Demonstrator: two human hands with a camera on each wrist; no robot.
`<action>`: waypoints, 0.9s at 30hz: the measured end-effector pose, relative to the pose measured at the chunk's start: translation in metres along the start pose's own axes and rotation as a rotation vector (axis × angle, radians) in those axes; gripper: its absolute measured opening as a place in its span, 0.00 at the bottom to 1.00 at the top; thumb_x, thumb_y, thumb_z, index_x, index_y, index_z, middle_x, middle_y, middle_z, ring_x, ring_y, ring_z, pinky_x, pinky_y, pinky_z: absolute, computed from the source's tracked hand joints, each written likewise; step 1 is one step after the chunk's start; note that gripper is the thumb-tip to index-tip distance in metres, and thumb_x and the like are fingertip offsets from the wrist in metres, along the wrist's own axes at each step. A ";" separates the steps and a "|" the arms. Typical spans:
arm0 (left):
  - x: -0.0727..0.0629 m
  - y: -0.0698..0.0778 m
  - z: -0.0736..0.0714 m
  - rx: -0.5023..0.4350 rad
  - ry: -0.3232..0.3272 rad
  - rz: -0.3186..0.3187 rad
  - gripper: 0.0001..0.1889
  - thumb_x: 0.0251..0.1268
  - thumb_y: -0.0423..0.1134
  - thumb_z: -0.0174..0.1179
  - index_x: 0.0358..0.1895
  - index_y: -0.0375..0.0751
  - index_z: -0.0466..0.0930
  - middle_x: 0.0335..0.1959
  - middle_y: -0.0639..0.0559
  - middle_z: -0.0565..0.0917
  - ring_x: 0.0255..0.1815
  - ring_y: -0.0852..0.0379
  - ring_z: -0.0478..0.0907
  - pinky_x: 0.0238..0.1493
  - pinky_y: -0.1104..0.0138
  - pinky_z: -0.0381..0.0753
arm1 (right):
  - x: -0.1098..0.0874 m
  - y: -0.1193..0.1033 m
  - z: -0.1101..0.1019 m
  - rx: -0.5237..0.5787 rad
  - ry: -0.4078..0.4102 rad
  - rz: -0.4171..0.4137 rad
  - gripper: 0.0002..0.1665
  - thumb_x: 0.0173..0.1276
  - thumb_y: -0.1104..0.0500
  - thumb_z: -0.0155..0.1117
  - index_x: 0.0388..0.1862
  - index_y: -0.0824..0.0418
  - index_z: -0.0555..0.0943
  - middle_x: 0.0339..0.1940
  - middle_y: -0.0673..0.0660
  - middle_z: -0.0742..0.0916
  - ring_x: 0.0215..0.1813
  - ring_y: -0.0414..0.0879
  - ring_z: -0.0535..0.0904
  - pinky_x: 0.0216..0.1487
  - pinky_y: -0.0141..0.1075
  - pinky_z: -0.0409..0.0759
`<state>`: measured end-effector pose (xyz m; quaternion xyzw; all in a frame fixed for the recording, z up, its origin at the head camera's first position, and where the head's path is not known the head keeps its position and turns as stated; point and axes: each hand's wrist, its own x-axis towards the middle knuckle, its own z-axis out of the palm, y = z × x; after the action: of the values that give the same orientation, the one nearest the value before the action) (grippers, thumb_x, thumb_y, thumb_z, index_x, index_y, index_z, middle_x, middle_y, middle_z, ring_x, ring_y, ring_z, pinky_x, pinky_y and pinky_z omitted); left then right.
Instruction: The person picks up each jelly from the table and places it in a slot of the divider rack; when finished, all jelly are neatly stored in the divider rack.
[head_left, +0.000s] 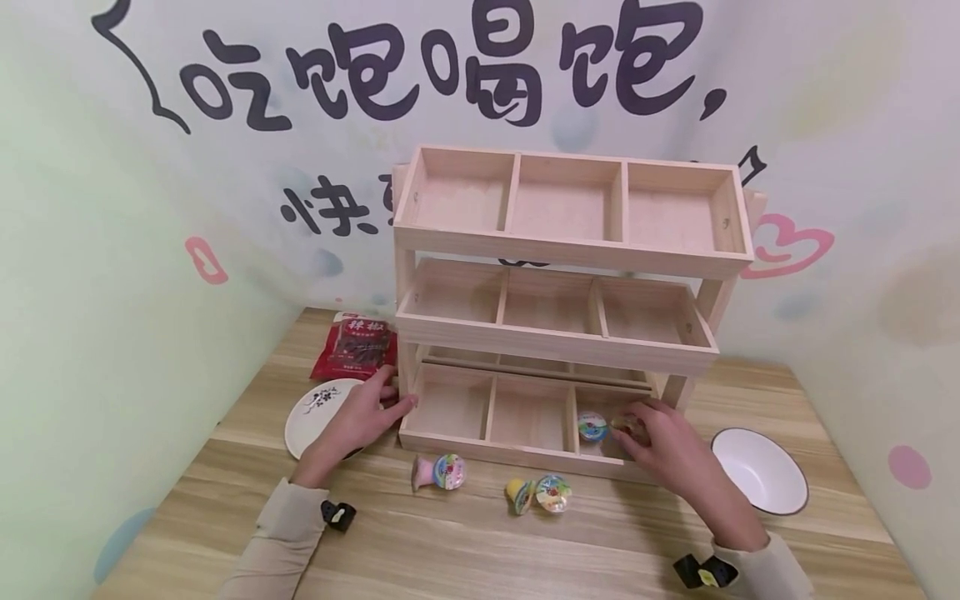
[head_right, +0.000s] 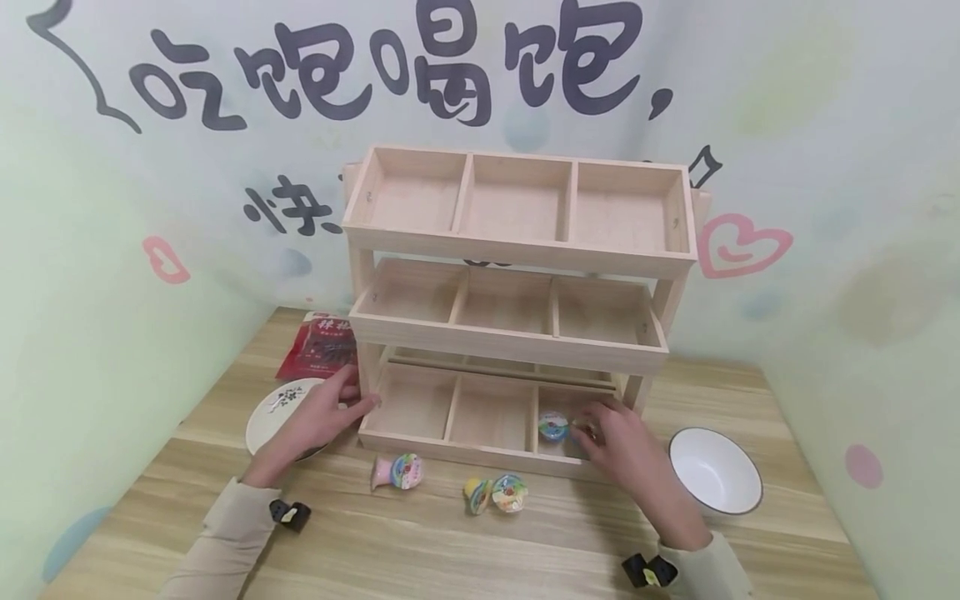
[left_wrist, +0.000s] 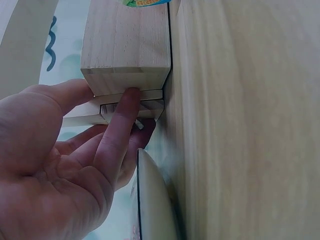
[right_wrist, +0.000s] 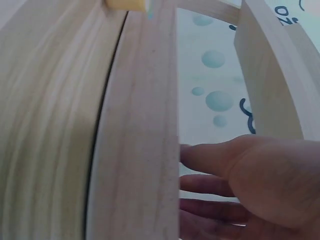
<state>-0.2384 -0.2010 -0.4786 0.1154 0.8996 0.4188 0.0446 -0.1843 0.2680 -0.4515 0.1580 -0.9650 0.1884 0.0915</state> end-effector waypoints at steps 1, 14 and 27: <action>0.000 0.000 0.000 -0.002 0.000 0.000 0.32 0.82 0.47 0.64 0.78 0.35 0.65 0.72 0.30 0.81 0.72 0.35 0.82 0.69 0.42 0.84 | 0.000 -0.001 -0.001 0.001 -0.005 0.002 0.19 0.68 0.55 0.82 0.51 0.65 0.89 0.48 0.61 0.90 0.44 0.51 0.84 0.42 0.47 0.84; -0.002 0.000 0.000 -0.013 -0.002 -0.005 0.32 0.82 0.46 0.64 0.78 0.35 0.65 0.71 0.29 0.82 0.71 0.35 0.83 0.69 0.42 0.83 | 0.004 0.000 0.002 -0.007 -0.056 0.014 0.24 0.62 0.55 0.86 0.52 0.64 0.88 0.44 0.59 0.92 0.42 0.50 0.87 0.43 0.49 0.86; 0.000 0.000 0.001 -0.012 -0.004 -0.006 0.32 0.82 0.47 0.64 0.78 0.36 0.65 0.71 0.30 0.82 0.71 0.36 0.83 0.69 0.43 0.84 | 0.003 0.003 0.007 0.028 0.005 -0.037 0.21 0.61 0.61 0.86 0.51 0.64 0.89 0.45 0.61 0.91 0.45 0.55 0.89 0.45 0.52 0.88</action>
<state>-0.2381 -0.2006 -0.4795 0.1133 0.8974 0.4236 0.0485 -0.1890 0.2669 -0.4582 0.1767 -0.9589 0.2006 0.0952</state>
